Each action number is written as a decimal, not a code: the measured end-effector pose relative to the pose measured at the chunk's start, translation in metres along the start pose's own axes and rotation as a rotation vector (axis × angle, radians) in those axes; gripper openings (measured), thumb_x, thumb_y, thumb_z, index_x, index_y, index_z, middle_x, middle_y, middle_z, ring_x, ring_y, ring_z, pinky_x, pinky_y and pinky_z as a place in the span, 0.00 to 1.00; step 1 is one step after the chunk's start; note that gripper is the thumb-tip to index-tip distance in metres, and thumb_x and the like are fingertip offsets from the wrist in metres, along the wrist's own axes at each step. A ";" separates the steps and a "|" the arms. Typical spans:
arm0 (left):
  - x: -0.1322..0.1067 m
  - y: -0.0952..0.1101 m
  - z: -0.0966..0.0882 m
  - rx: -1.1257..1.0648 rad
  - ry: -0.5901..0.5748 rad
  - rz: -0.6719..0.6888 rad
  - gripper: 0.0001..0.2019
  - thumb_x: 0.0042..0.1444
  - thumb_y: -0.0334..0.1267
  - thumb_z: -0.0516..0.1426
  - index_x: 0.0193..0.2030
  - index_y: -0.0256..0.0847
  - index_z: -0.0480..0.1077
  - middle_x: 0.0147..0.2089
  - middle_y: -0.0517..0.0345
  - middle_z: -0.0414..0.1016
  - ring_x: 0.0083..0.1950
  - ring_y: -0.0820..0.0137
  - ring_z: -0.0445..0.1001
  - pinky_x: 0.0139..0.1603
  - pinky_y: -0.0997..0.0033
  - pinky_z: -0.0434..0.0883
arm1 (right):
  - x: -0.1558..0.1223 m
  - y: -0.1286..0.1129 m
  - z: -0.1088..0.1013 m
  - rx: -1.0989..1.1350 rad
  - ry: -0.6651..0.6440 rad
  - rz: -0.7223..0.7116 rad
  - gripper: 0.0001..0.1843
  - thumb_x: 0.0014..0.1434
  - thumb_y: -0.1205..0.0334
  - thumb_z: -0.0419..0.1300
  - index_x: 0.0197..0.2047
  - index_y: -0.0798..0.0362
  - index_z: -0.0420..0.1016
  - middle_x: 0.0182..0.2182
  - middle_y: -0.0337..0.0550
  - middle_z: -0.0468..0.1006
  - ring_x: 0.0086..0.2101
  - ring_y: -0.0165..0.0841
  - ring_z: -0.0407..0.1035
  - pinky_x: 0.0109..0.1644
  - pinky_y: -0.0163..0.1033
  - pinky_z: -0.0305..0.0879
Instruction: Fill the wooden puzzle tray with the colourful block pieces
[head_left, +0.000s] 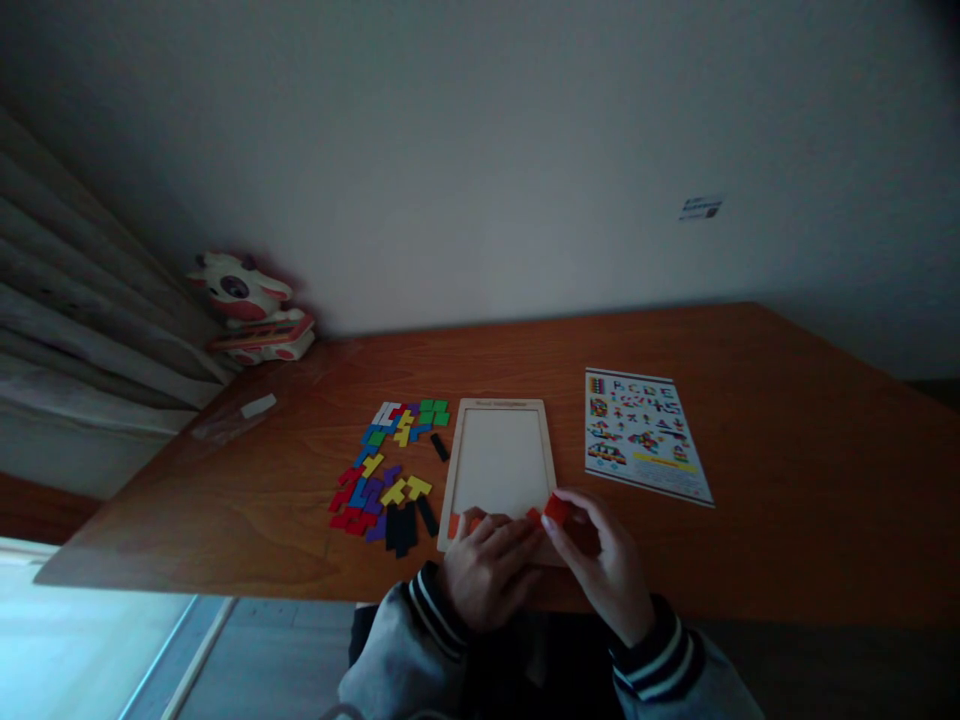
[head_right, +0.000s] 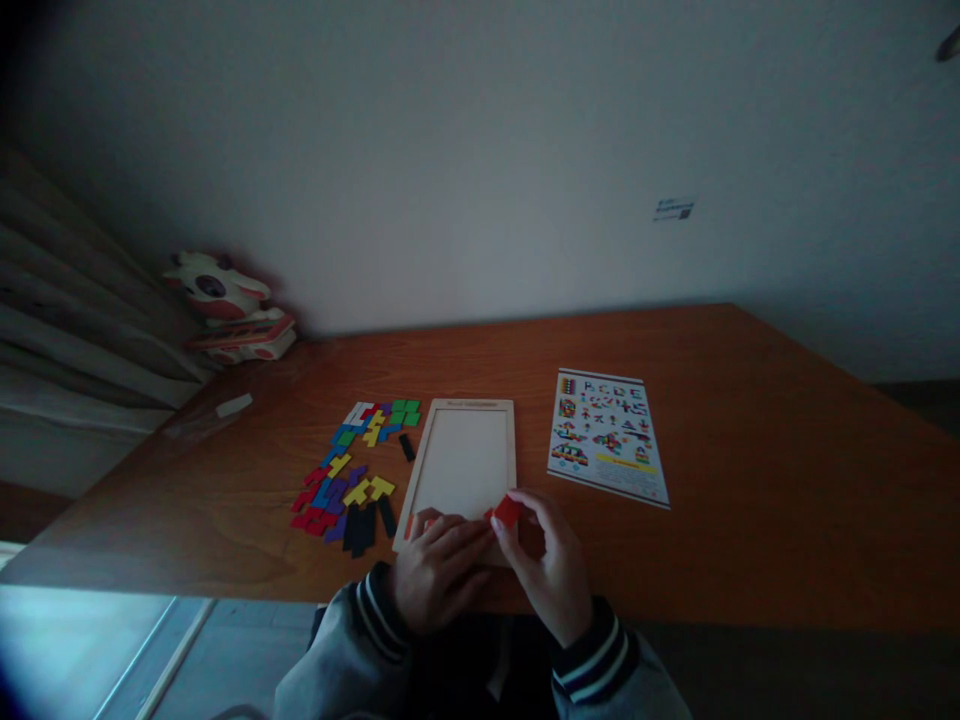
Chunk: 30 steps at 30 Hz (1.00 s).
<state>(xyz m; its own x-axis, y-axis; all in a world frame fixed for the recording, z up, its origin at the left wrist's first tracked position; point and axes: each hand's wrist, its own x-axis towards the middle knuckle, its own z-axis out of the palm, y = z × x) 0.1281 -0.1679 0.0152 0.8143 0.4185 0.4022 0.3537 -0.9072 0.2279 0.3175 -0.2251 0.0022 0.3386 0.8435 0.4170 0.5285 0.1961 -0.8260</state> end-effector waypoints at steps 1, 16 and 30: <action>0.000 0.000 0.001 0.000 -0.010 0.002 0.22 0.63 0.42 0.54 0.63 0.42 0.65 0.56 0.48 0.76 0.51 0.59 0.74 0.51 0.53 0.68 | 0.000 0.000 0.000 0.005 0.001 0.007 0.16 0.61 0.53 0.60 0.50 0.50 0.73 0.45 0.49 0.79 0.41 0.39 0.75 0.44 0.45 0.76; 0.002 0.002 0.002 -0.016 0.118 -0.002 0.13 0.61 0.33 0.56 0.51 0.41 0.74 0.48 0.50 0.79 0.53 0.60 0.75 0.60 0.50 0.71 | -0.002 0.011 0.000 0.036 -0.004 0.059 0.17 0.62 0.55 0.60 0.52 0.51 0.70 0.46 0.50 0.77 0.42 0.38 0.74 0.46 0.45 0.75; -0.015 -0.002 -0.005 0.020 0.171 -0.050 0.13 0.59 0.31 0.57 0.51 0.40 0.74 0.49 0.49 0.79 0.49 0.61 0.76 0.50 0.59 0.76 | -0.005 0.011 0.002 -0.098 -0.106 -0.085 0.18 0.65 0.58 0.56 0.57 0.49 0.66 0.50 0.51 0.76 0.50 0.42 0.73 0.54 0.50 0.71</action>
<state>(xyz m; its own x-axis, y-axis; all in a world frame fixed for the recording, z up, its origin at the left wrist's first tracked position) 0.1125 -0.1725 0.0132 0.7063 0.4627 0.5358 0.4022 -0.8851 0.2341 0.3200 -0.2260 -0.0099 0.2084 0.8751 0.4368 0.6269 0.2232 -0.7465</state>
